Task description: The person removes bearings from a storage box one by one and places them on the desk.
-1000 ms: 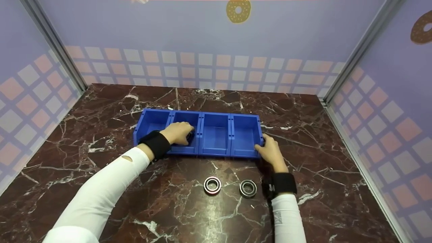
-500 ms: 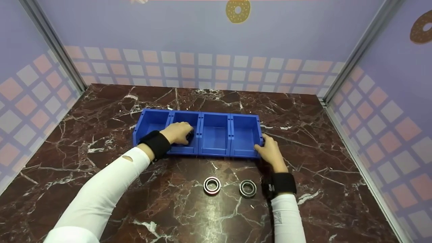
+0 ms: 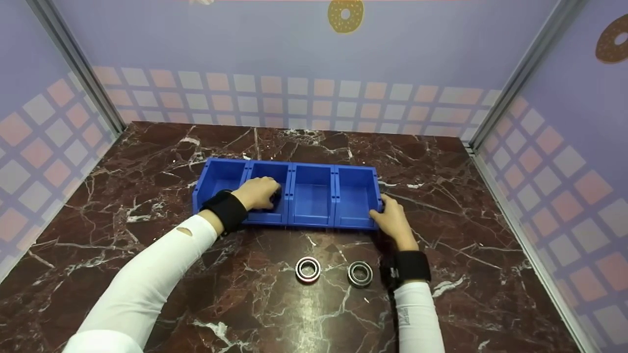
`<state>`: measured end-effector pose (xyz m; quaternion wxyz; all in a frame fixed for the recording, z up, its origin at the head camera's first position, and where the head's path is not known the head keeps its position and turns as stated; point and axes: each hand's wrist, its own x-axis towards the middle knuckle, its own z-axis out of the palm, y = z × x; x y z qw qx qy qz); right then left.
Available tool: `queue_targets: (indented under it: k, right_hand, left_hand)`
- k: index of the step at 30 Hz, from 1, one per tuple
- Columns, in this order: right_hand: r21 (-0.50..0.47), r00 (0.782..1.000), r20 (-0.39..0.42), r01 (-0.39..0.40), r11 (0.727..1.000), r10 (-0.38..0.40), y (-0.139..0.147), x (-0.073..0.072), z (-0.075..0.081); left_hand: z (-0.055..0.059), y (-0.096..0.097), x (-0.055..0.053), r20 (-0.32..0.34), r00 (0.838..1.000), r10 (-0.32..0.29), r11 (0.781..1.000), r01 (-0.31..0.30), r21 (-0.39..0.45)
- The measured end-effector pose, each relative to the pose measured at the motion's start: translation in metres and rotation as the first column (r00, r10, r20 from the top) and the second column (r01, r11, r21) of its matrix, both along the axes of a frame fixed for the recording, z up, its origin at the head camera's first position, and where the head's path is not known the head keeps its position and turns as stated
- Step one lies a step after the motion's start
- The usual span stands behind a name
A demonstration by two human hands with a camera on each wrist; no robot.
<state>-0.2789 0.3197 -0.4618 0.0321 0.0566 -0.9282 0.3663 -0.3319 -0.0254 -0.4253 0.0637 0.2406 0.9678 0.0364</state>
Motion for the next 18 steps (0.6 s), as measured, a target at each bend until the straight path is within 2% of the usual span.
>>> queue_targets:
  k: [6,18]
  right_hand:
    - [0.006,1.000,-0.005,0.001,1.000,-0.001,0.0004,0.0011,0.0003]
    - [-0.009,1.000,0.003,-0.006,1.000,0.006,-0.0003,0.0004,0.0006]
  left_hand:
    - [-0.0021,-0.0002,-0.0014,-0.021,1.000,-0.010,1.000,0.010,0.001]
    - [-0.0021,-0.0020,-0.0045,0.011,1.000,-0.016,1.000,0.016,-0.012]
